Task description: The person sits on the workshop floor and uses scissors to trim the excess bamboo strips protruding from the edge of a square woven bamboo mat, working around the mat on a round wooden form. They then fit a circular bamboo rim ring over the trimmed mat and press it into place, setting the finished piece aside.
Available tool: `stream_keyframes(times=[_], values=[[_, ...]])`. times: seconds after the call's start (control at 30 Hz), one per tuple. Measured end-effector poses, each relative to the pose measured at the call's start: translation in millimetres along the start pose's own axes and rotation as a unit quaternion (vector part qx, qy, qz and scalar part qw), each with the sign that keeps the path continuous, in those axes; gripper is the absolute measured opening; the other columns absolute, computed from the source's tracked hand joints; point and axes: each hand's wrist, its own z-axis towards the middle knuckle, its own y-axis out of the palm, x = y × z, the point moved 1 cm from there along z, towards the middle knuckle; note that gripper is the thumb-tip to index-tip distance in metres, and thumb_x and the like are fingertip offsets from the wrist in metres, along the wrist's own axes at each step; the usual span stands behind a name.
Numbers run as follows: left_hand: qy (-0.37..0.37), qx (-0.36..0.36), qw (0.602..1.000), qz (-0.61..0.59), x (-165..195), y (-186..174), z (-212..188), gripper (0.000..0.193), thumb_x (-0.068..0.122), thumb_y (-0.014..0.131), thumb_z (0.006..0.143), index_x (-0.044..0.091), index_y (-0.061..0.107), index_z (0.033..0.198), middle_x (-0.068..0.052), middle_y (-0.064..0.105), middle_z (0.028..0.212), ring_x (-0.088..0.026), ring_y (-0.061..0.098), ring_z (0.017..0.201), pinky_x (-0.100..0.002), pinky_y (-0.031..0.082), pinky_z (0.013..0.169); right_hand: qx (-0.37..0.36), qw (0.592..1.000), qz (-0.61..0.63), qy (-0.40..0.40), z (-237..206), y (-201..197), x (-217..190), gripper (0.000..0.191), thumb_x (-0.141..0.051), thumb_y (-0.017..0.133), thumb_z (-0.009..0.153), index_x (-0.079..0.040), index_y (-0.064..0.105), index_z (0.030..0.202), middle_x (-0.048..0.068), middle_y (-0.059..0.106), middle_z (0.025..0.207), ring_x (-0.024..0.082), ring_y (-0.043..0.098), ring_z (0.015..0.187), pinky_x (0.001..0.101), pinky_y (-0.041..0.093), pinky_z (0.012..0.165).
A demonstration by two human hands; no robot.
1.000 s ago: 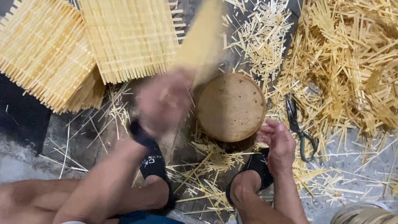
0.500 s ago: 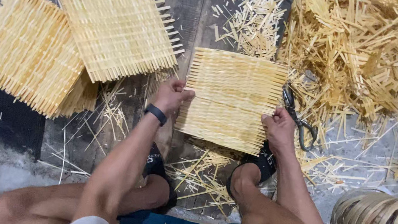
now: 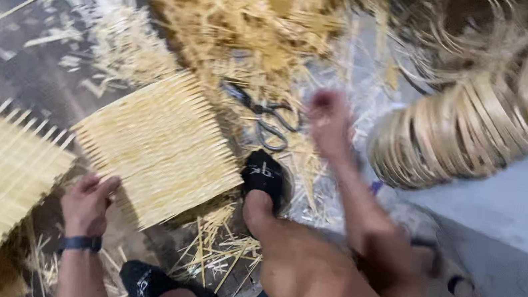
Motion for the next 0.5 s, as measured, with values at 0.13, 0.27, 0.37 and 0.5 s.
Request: stream_keyframes(times=[0.13, 0.27, 0.37, 0.5], values=[[-0.008, 0.029, 0.999, -0.03, 21, 8, -17, 0.05, 0.01, 0.084, 0.083, 0.002, 0.059, 0.126, -0.006, 0.07, 0.102, -0.012, 0.066, 0.081, -0.026, 0.051, 0.063, 0.215, 0.896, -0.388, 0.01, 14, -192, -21, 0.06, -0.012, 0.077, 0.093, 0.005, 0.044, 0.141, 0.023, 0.056, 0.137, 0.037, 0.053, 0.13, 0.0464, 0.04, 0.113], [0.039, 0.068, 0.995, -0.067, 29, -7, -25, 0.064, 0.011, 0.085, 0.088, -0.002, 0.048, 0.139, -0.01, 0.067, 0.112, -0.014, 0.072, 0.092, -0.025, 0.063, 0.073, 0.124, 0.789, -0.598, 0.068, 13, -307, -24, 0.081, -0.045, 0.086, 0.082, 0.012, 0.057, 0.132, 0.032, 0.062, 0.123, 0.046, 0.058, 0.116, 0.0561, 0.04, 0.103], [0.077, 0.076, 0.992, -0.071, 26, -22, -22, 0.056, 0.006, 0.079, 0.095, -0.007, 0.054, 0.144, -0.01, 0.065, 0.111, -0.016, 0.068, 0.091, -0.028, 0.057, 0.068, 0.016, 0.839, -0.499, 0.218, 0, -320, -15, 0.083, -0.056, 0.085, 0.079, 0.01, 0.063, 0.126, 0.031, 0.065, 0.115, 0.045, 0.063, 0.109, 0.0499, 0.049, 0.095], [0.057, 0.101, 0.985, -0.131, 18, -41, -12, 0.055, 0.001, 0.077, 0.095, -0.006, 0.048, 0.141, -0.011, 0.068, 0.109, -0.016, 0.068, 0.084, -0.027, 0.054, 0.063, -0.009, 0.852, -0.5, 0.153, -28, -287, -22, 0.059, -0.05, 0.082, 0.086, 0.002, 0.073, 0.113, 0.028, 0.067, 0.109, 0.045, 0.065, 0.103, 0.0517, 0.051, 0.089]])
